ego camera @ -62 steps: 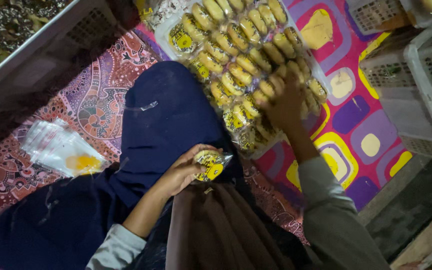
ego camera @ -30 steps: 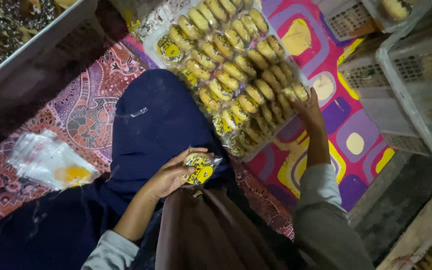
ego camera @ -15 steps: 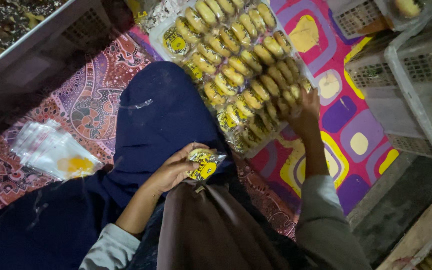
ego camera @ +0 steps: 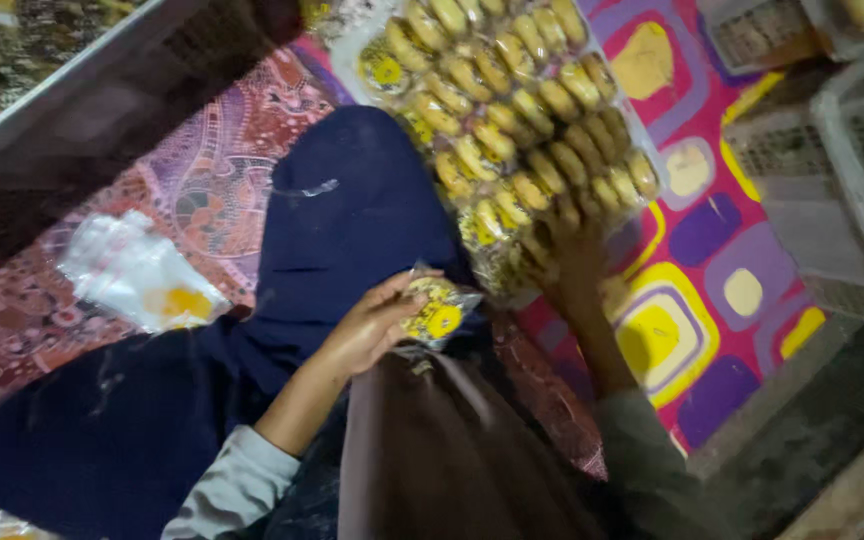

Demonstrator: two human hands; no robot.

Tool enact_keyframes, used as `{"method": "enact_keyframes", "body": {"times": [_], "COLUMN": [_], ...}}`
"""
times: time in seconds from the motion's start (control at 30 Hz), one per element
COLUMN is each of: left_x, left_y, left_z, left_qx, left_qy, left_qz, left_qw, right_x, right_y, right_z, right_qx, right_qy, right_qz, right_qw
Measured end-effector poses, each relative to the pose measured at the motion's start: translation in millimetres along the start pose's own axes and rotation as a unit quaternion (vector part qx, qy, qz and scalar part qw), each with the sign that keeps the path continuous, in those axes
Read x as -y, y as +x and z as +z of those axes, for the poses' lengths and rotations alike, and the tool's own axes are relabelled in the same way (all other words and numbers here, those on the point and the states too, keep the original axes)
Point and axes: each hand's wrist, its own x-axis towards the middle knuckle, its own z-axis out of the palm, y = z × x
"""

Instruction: The person sits on a patterned mat and packages donuts by placing them into small clear plastic bags. They pick donuts from a metal tray, insert them into bags, and place the sealed packages into a white crate.

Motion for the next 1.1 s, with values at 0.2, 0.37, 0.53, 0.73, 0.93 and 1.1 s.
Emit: {"method": "enact_keyframes", "body": {"times": [0.2, 0.37, 0.53, 0.73, 0.93, 1.1], "left_x": [-14.5, -31.5, -40.4, -68.4, -70.6, -47.8], "left_y": [13.9, 15.1, 0.9, -72.5, -108.2, -101.2], "left_z": [19.3, 51.1, 42.5, -139.5, -306.6, -319.5], "left_qx": [-0.068, -0.293, -0.198, -0.48, -0.629, -0.605], "left_qy": [-0.092, 0.274, 0.635, 0.525, 0.542, 0.609], "left_qz": [0.203, 0.362, 0.476, 0.322, 0.154, 0.138], "left_qw": [0.972, 0.842, 0.576, 0.625, 0.535, 0.494], "right_x": [51.7, 97.1, 109.9, 77.3, 105.4, 238.9], "right_y": [16.3, 37.4, 114.8, 252.1, 257.5, 218.8], "right_z": [7.5, 23.8, 27.5, 56.1, 82.6, 67.8], "right_qx": [0.215, 0.293, 0.223, -0.01, 0.042, 0.191], "right_qy": [0.611, 0.77, 0.725, 0.104, 0.077, 0.143], "right_qz": [0.185, 0.276, 0.187, -0.074, 0.023, -0.062], "right_qw": [0.739, 0.495, 0.625, 0.992, 0.996, 0.969]}}
